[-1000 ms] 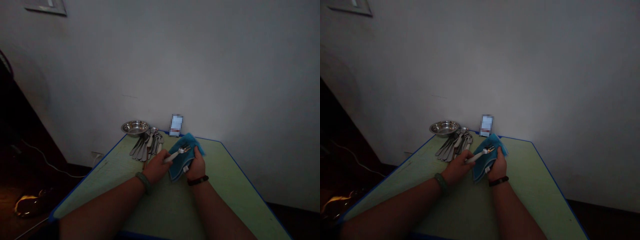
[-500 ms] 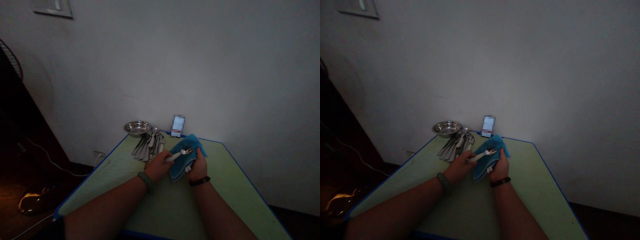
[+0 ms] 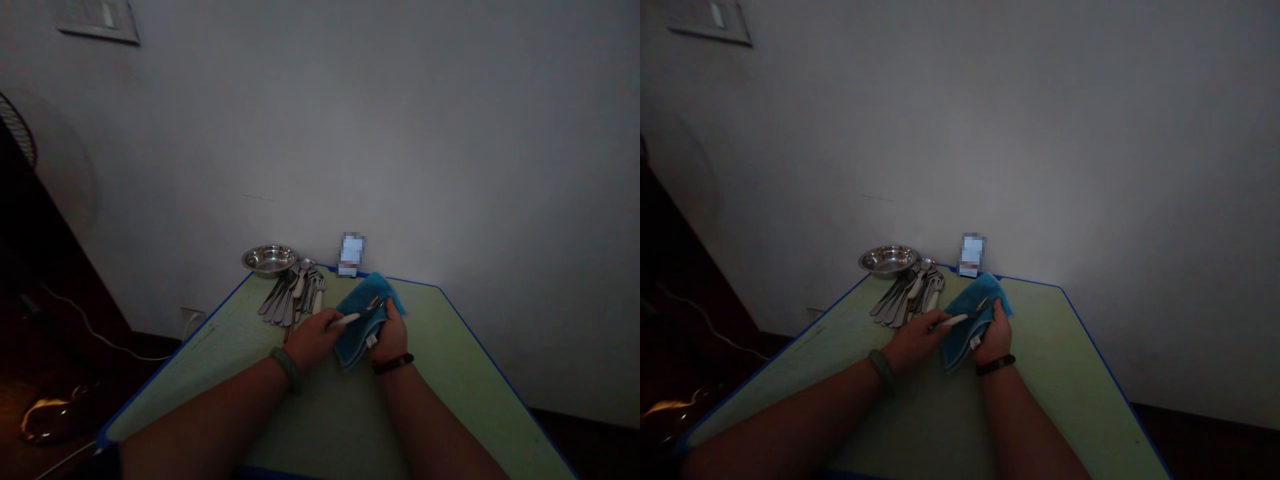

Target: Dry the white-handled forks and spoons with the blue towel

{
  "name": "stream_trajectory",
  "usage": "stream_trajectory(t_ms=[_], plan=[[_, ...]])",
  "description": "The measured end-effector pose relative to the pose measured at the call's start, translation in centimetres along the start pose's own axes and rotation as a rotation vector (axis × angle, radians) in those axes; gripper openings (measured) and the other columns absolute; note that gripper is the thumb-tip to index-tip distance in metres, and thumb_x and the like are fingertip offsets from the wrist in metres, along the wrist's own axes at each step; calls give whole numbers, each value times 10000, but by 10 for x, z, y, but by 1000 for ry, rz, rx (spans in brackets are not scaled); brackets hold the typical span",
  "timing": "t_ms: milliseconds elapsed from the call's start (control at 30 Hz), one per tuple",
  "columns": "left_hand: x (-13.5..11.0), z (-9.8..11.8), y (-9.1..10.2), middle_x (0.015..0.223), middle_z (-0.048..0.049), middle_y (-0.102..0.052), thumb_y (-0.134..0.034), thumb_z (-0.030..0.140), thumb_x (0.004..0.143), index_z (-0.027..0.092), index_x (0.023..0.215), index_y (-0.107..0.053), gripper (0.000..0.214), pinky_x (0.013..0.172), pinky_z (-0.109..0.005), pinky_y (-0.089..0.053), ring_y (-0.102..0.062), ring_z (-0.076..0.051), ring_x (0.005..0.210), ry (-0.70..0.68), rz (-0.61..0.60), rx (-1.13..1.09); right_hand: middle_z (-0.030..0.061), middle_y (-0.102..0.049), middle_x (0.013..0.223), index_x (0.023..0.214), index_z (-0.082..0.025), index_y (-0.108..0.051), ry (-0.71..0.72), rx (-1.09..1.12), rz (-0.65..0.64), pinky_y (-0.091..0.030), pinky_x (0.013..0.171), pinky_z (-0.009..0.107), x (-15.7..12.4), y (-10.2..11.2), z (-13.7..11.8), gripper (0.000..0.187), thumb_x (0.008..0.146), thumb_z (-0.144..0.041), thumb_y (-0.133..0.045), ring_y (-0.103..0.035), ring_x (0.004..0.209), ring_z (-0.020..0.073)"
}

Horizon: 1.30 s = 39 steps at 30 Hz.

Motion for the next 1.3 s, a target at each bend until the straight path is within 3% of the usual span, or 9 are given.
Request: stream_trajectory(t_ms=[167, 467, 967, 1300], plan=[[3, -4, 0, 672, -4, -557, -258, 409, 808, 208, 791, -551, 356, 576, -241, -332, -512, -149, 656, 5, 17, 85, 12, -652, 573, 688, -175, -604, 10, -10, 28, -485, 695, 352, -3, 0, 0, 271, 713, -409, -472, -623, 669, 175], [2, -5, -1, 667, -14, -535, -225, 424, 817, 204, 794, -530, 377, 544, -251, -288, -495, -153, 621, -20, 20, 180, 20, -654, 585, 694, -167, -604, 28, -2, 70, -486, 700, 355, -6, 1, -4, 263, 719, -389, -465, -624, 649, 176], [3, -8, -2, 594, 12, -498, -239, 414, 800, 181, 655, -488, 371, 541, -235, -305, -467, -121, 579, 80, -103, 57, 32, -679, 730, 782, -167, -622, 111, 88, 74, -457, 759, 396, 0, 7, -18, 293, 699, -404, -471, -627, 695, 191], [5, -19, -3, 579, 8, -493, -281, 420, 774, 177, 608, -516, 377, 506, -227, -298, -458, -119, 552, 144, -88, -53, 34, -679, 733, 772, -173, -628, 74, 91, 6, -431, 800, 410, -2, 0, -18, 323, 707, -436, -451, -623, 731, 195]])
Point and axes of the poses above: each hand's wrist, its own x-axis towards the middle knuckle, its own y-axis out of the back of the hand, z = x × y, the point moved 9 cm from there along x, towards the middle knuckle
